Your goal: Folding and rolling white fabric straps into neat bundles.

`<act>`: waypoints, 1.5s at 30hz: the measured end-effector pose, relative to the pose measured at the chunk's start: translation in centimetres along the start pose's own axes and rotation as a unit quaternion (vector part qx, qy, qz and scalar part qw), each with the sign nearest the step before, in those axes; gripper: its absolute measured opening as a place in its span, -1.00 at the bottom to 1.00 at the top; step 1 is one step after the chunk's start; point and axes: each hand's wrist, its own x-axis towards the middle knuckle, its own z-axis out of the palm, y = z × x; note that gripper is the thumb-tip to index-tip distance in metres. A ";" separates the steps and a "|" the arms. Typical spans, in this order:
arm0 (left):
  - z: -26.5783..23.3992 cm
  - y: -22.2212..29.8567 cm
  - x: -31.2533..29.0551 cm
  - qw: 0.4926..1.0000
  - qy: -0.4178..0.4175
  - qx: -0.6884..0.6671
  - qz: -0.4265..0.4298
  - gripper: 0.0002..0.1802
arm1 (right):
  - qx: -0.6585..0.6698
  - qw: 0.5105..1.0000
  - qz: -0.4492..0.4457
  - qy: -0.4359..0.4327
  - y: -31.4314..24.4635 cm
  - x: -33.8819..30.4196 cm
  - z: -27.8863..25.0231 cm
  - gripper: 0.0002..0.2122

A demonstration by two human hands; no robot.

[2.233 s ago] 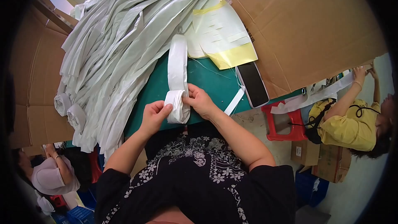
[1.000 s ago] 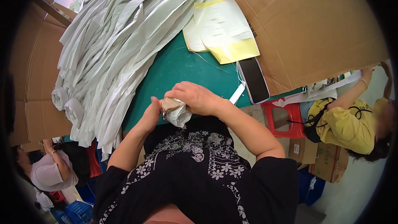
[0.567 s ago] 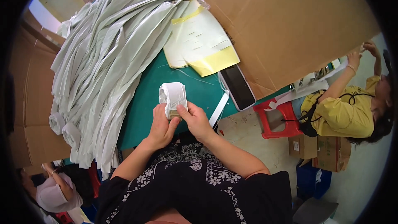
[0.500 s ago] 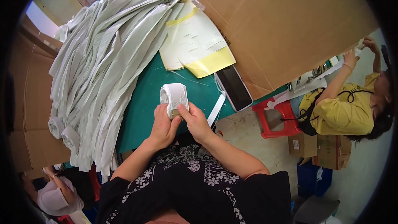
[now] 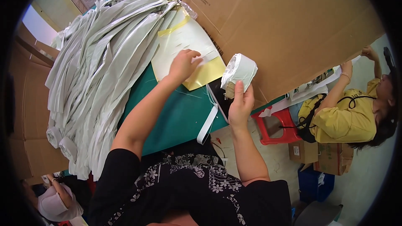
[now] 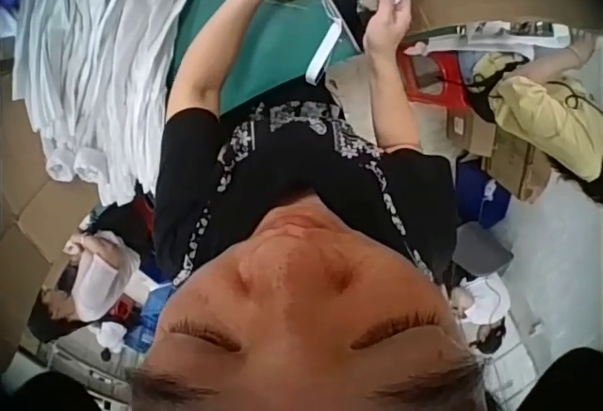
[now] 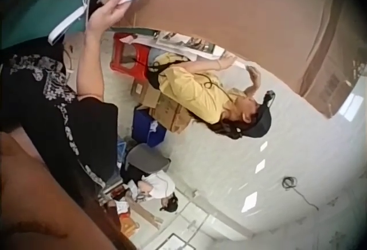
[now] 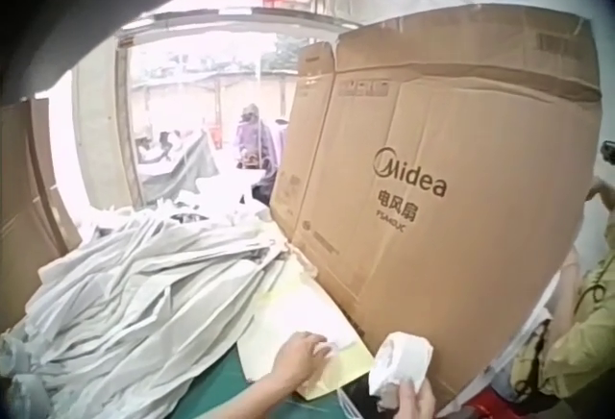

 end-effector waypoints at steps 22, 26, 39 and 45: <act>0.7 -1.2 1.1 0.984 -0.149 -0.094 -0.016 -0.70 | 0.064 0.991 0.115 -0.030 5.5 4.4 2.3 -0.68; 1.1 -2.3 1.2 0.981 -0.161 -0.109 -0.026 -0.79 | 0.055 0.990 0.126 -0.030 6.8 4.4 2.1 -0.69; -21.7 -8.6 -4.3 0.421 0.103 -0.888 0.151 -0.92 | -0.263 0.959 0.024 -0.105 9.0 5.5 1.6 -0.64; -20.6 0.1 -9.8 0.885 -0.021 -0.446 -0.130 -0.87 | -0.271 0.942 -0.027 -0.197 6.0 3.1 3.8 -0.65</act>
